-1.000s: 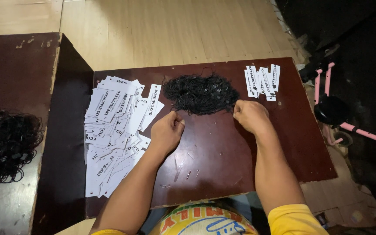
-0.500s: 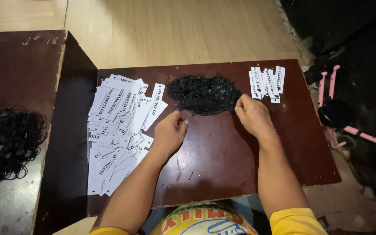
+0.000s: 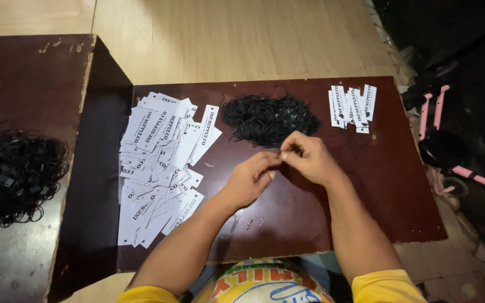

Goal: Attaching paper labels to black strings by threading the string through a pre-punched hole in each label.

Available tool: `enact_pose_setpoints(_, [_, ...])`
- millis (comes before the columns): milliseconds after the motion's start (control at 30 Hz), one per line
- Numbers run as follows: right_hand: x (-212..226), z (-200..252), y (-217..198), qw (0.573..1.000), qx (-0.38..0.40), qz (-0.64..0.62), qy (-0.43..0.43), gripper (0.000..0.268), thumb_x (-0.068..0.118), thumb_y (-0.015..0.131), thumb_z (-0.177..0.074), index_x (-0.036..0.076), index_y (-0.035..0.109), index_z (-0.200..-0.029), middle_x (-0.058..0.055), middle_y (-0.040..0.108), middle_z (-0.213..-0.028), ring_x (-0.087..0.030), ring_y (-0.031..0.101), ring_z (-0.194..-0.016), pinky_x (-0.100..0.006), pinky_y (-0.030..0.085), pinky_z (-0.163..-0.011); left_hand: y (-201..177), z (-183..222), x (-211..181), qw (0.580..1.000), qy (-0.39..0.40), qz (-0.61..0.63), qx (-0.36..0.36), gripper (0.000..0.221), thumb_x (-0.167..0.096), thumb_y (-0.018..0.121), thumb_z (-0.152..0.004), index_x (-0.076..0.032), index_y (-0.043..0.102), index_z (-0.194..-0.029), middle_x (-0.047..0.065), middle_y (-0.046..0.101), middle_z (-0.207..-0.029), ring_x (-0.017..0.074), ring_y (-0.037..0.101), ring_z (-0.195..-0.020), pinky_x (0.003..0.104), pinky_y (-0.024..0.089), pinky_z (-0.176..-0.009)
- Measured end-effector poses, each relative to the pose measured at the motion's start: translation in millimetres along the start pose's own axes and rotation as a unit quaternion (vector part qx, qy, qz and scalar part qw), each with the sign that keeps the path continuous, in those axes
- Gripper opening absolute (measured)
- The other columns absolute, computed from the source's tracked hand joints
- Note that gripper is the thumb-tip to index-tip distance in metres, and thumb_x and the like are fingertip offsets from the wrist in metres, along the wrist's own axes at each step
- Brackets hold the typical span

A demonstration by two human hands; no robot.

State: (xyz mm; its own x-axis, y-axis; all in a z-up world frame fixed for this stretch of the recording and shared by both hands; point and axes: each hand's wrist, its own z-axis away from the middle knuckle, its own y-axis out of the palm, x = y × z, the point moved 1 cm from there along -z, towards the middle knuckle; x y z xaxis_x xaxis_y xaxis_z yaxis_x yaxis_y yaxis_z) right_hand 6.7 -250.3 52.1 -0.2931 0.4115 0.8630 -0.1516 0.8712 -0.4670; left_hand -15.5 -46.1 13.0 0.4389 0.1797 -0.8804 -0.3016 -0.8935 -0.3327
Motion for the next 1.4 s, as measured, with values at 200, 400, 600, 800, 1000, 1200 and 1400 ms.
enact_pose_setpoints(200, [-27.0,-4.4,-20.7,0.997,-0.060,-0.019,0.043,0.016,-0.003,0.071,-0.083,0.005,0.074,-0.096,-0.006,0.070,-0.071,-0.014,0.063,-0.064,-0.031,0.053,-0.065,6.2,2.4,43.4,0.992,-0.051,0.018,-0.111,0.026,-0.009,0.073,-0.083,-0.021,0.078,-0.106,0.002,0.072,-0.085,0.0170,0.069,-0.075,0.031,0.056,-0.071])
enact_pose_setpoints(400, [-56.1,-6.2,-24.8,0.996,-0.075,-0.013,0.054,0.016,-0.004,0.070,-0.081,0.005,0.076,-0.093,-0.008,0.069,-0.069,-0.015,0.066,-0.061,-0.030,0.054,-0.061,-0.6,-5.1,49.0,0.960,0.021,-0.218,-0.174,0.020,-0.013,0.069,-0.088,-0.020,0.073,-0.107,0.001,0.069,-0.088,0.0245,0.072,-0.079,0.032,0.057,-0.071])
enact_pose_setpoints(600, [-46.4,-4.9,-34.8,0.994,-0.067,-0.018,0.080,0.022,-0.002,0.062,-0.082,0.005,0.077,-0.096,-0.008,0.070,-0.073,-0.012,0.062,-0.063,-0.027,0.052,-0.062,-25.3,-1.7,52.7,0.900,0.039,-0.372,-0.224,0.016,-0.019,0.074,-0.083,-0.028,0.070,-0.096,-0.005,0.056,-0.080,0.0189,0.067,-0.073,0.030,0.055,-0.067])
enact_pose_setpoints(800, [-28.5,-9.0,-25.6,0.994,-0.054,0.074,0.056,0.019,-0.004,0.068,-0.082,0.004,0.079,-0.095,-0.016,0.073,-0.076,-0.023,0.068,-0.065,-0.036,0.055,-0.063,-54.4,0.5,62.8,0.890,0.021,-0.380,-0.249,0.012,-0.013,0.074,-0.086,-0.022,0.068,-0.093,0.000,0.057,-0.079,0.0250,0.066,-0.076,0.035,0.055,-0.067])
enact_pose_setpoints(1000, [-40.6,-1.0,-32.7,0.991,-0.055,0.073,0.095,0.021,-0.002,0.068,-0.083,0.007,0.080,-0.097,-0.011,0.073,-0.075,-0.016,0.065,-0.061,-0.032,0.053,-0.060,-76.6,0.0,47.2,0.946,-0.137,-0.183,-0.230,0.007,-0.013,0.072,-0.090,-0.014,0.072,-0.098,0.011,0.066,-0.084,0.0353,0.070,-0.087,0.043,0.055,-0.078])
enact_pose_setpoints(1200, [-18.7,-1.6,-30.8,0.986,0.023,0.059,0.151,0.023,-0.004,0.063,-0.080,0.003,0.080,-0.094,-0.013,0.075,-0.073,-0.019,0.063,-0.060,-0.035,0.053,-0.060,-72.2,-1.5,43.1,0.961,-0.226,-0.036,-0.156,0.012,-0.018,0.072,-0.091,-0.017,0.079,-0.102,0.006,0.075,-0.087,0.0234,0.073,-0.089,0.036,0.055,-0.084])
enact_pose_setpoints(1400, [0.5,2.5,-27.4,0.980,0.035,0.133,0.143,0.015,0.009,0.070,-0.084,0.010,0.081,-0.094,-0.012,0.076,-0.069,-0.022,0.064,-0.062,-0.038,0.052,-0.065,-70.8,-3.2,40.2,0.973,-0.177,-0.057,-0.134,0.011,-0.018,0.072,-0.092,-0.016,0.079,-0.100,0.011,0.075,-0.093,0.0322,0.072,-0.098,0.041,0.055,-0.087])
